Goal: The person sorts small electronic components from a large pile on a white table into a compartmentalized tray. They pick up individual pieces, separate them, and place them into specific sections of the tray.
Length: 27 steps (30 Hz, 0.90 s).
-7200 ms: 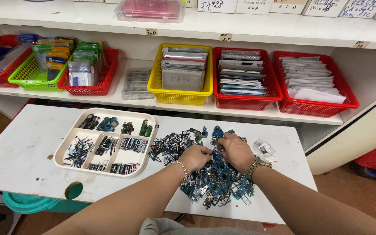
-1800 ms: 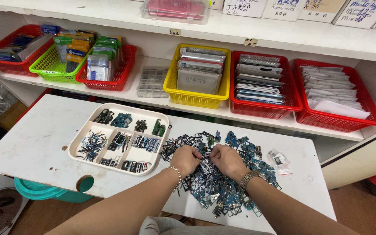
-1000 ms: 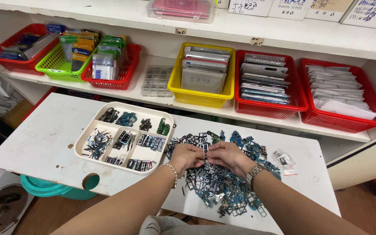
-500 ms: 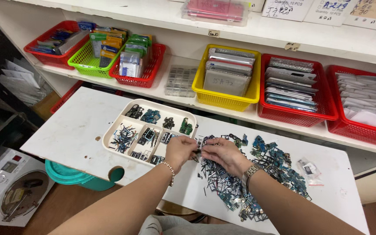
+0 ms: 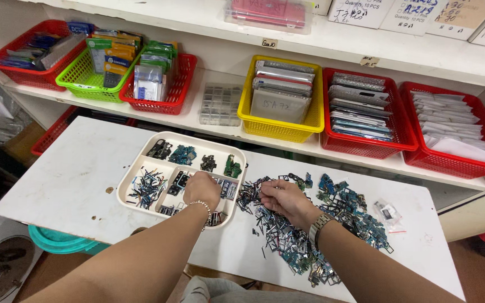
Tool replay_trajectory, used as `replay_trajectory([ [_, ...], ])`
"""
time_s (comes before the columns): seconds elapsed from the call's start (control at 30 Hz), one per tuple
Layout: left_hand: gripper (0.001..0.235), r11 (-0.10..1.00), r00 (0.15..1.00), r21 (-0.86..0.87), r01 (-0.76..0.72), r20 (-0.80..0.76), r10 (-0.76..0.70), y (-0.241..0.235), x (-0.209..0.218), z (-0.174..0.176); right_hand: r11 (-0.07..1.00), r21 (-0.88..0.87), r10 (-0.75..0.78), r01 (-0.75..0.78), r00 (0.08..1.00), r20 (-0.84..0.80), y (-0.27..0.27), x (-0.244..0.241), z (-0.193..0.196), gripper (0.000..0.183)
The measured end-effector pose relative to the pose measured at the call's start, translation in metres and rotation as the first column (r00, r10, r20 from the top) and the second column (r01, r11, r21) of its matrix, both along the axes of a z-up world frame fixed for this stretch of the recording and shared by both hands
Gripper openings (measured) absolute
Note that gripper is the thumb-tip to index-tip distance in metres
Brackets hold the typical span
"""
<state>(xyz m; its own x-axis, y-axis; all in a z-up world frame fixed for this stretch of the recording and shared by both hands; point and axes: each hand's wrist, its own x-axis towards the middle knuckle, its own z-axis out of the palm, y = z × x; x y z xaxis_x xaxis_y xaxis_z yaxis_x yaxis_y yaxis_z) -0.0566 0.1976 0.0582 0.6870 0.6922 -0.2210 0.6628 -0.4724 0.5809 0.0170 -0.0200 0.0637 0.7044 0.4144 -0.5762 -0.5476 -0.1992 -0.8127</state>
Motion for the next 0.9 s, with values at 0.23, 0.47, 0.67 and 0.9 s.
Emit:
replay_trajectory([
  [0.23, 0.013, 0.988, 0.968, 0.116, 0.098, 0.221, -0.121, -0.03, 0.005, 0.008, 0.961, -0.276, 0.054, 0.03, 0.956, 0.289, -0.032, 0.009, 0.007, 0.027],
  [0.47, 0.009, 0.948, 0.902, -0.035, 0.318, 0.319, -0.291, -0.081, 0.022, 0.0, 0.699, -0.698, 0.589, -0.159, 0.682, 0.434, -0.064, -0.014, 0.028, 0.023],
  [0.67, 0.015, 0.885, 0.911, -0.219, 0.411, 0.123, -0.393, -0.099, 0.013, -0.02, 0.643, -0.756, 0.727, -0.125, 0.412, 0.55, -0.058, -0.039, 0.039, 0.055],
  [0.9, 0.039, 0.91, 0.91, -0.021, 0.414, 0.021, -0.414, -0.104, -0.012, -0.016, 0.671, -0.737, 0.691, -0.078, 0.425, 0.584, -0.064, -0.019, 0.039, 0.016],
])
